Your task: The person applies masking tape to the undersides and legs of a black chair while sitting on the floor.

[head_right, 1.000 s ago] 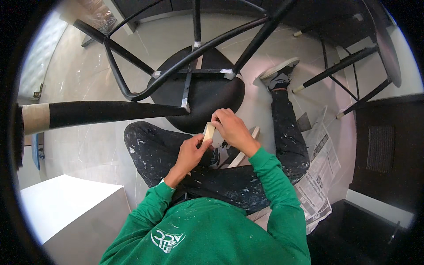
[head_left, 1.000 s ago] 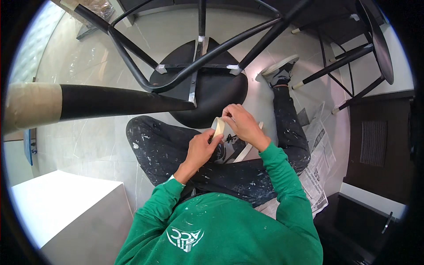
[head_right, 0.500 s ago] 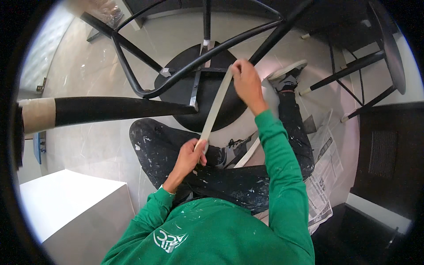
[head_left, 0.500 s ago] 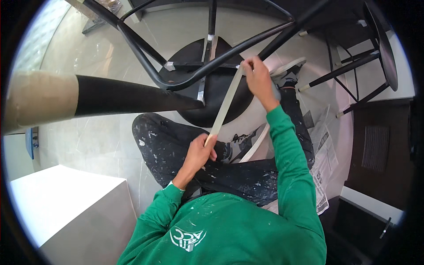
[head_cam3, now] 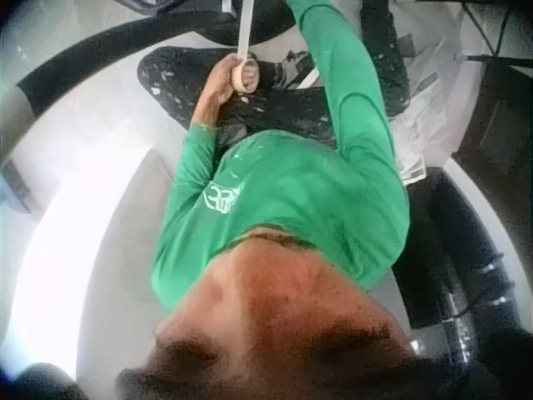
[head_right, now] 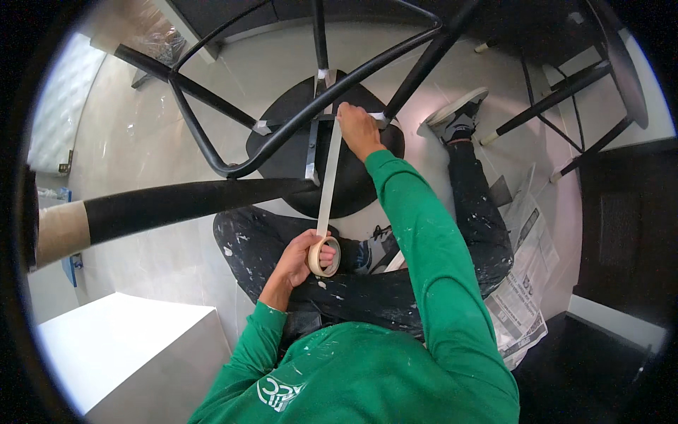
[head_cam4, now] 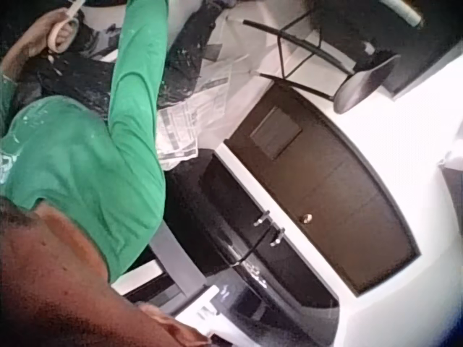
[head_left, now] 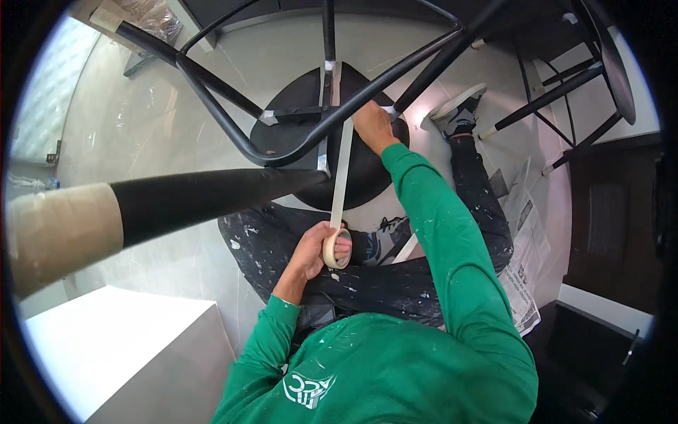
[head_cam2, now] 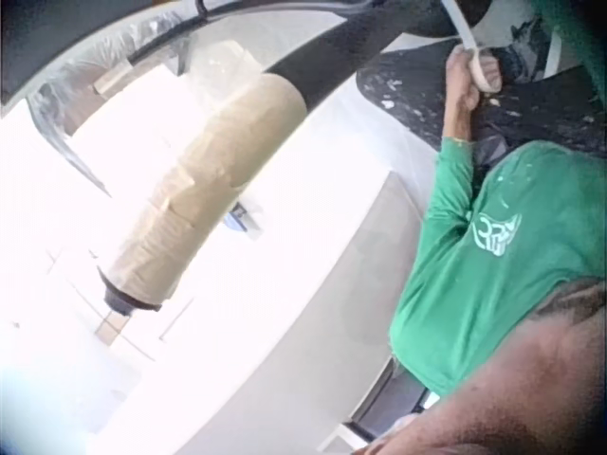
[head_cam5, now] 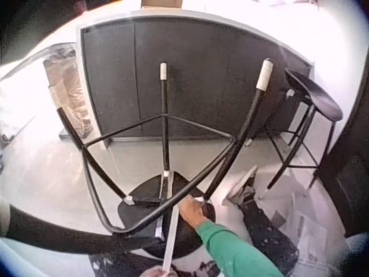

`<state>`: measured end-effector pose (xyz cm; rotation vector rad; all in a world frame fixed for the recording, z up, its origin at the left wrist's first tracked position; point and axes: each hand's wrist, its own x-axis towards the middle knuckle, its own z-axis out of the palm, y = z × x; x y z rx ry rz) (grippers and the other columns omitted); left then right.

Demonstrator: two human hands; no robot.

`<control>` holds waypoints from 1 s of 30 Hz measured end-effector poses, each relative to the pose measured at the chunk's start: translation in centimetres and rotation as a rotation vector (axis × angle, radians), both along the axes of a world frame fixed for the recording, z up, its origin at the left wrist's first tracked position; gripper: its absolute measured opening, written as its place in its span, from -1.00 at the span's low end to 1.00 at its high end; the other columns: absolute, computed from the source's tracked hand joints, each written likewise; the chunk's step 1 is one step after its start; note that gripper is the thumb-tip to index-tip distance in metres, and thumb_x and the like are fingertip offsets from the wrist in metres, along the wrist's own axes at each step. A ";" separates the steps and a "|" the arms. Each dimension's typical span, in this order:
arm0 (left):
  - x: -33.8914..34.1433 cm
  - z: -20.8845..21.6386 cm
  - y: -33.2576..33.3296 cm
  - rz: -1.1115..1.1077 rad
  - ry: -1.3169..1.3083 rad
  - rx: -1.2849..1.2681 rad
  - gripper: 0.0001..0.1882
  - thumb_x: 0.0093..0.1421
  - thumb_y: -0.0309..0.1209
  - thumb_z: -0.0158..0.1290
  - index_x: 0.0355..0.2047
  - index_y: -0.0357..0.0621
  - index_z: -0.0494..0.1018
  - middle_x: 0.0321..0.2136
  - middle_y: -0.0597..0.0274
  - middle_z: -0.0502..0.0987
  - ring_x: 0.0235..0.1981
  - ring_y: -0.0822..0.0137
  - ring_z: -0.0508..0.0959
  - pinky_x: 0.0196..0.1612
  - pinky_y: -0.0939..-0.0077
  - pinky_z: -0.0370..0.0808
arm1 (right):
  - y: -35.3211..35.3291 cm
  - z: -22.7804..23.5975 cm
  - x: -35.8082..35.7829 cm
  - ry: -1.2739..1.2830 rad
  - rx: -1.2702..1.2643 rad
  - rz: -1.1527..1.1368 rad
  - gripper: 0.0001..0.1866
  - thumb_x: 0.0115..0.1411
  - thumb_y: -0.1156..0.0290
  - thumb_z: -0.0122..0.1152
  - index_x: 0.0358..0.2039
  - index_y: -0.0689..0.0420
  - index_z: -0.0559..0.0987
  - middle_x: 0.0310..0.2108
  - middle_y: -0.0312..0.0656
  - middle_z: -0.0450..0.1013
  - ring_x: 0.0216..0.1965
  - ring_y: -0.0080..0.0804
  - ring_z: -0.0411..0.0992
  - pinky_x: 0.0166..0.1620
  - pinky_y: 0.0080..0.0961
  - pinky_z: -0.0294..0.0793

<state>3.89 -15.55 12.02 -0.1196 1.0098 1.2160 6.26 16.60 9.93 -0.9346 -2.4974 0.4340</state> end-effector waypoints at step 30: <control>0.9 0.4 0.6 0.087 0.197 -0.026 -0.68 0.48 -0.21 -0.11 -0.15 -0.28 0.40 -0.40 -0.07 0.62 -0.44 0.21 0.70 -0.31 0.38 0.69 | -2.3 -5.2 -2.1 -0.050 0.276 0.062 -0.88 0.18 0.37 0.23 -0.33 0.12 0.51 -0.53 -0.09 0.56 -0.37 -0.12 0.61 -0.29 -0.20 0.60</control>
